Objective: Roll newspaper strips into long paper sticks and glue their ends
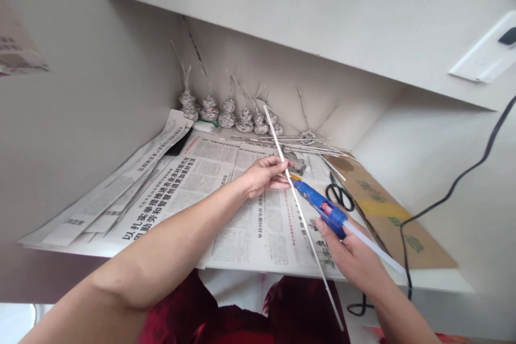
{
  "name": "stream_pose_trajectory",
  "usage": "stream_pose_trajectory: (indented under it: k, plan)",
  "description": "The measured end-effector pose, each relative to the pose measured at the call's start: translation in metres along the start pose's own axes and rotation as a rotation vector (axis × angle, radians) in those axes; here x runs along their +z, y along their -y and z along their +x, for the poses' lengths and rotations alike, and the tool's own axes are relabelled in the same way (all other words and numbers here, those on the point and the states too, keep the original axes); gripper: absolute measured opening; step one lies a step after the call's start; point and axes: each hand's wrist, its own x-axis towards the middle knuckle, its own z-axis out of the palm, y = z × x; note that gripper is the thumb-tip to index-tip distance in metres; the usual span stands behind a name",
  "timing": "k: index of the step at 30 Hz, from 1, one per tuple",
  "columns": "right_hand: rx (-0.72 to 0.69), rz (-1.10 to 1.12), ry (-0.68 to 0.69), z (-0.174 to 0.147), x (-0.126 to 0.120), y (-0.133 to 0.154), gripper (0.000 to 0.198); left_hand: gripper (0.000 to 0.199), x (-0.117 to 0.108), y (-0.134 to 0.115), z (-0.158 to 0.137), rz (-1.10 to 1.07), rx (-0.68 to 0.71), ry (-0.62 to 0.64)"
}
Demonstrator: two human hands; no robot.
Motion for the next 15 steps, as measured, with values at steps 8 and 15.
stream_pose_trajectory:
  k: [8,15]
  plan:
    - [0.023,0.023,0.011,0.0017,0.0005,-0.0001,0.034,0.021,-0.0015,0.0005,0.0007,0.009,-0.004,0.014]
    - [0.038,0.013,0.014,0.0013,-0.0004,0.0011,0.033,0.022,-0.0034,0.002,0.0016,0.005,0.006,0.023]
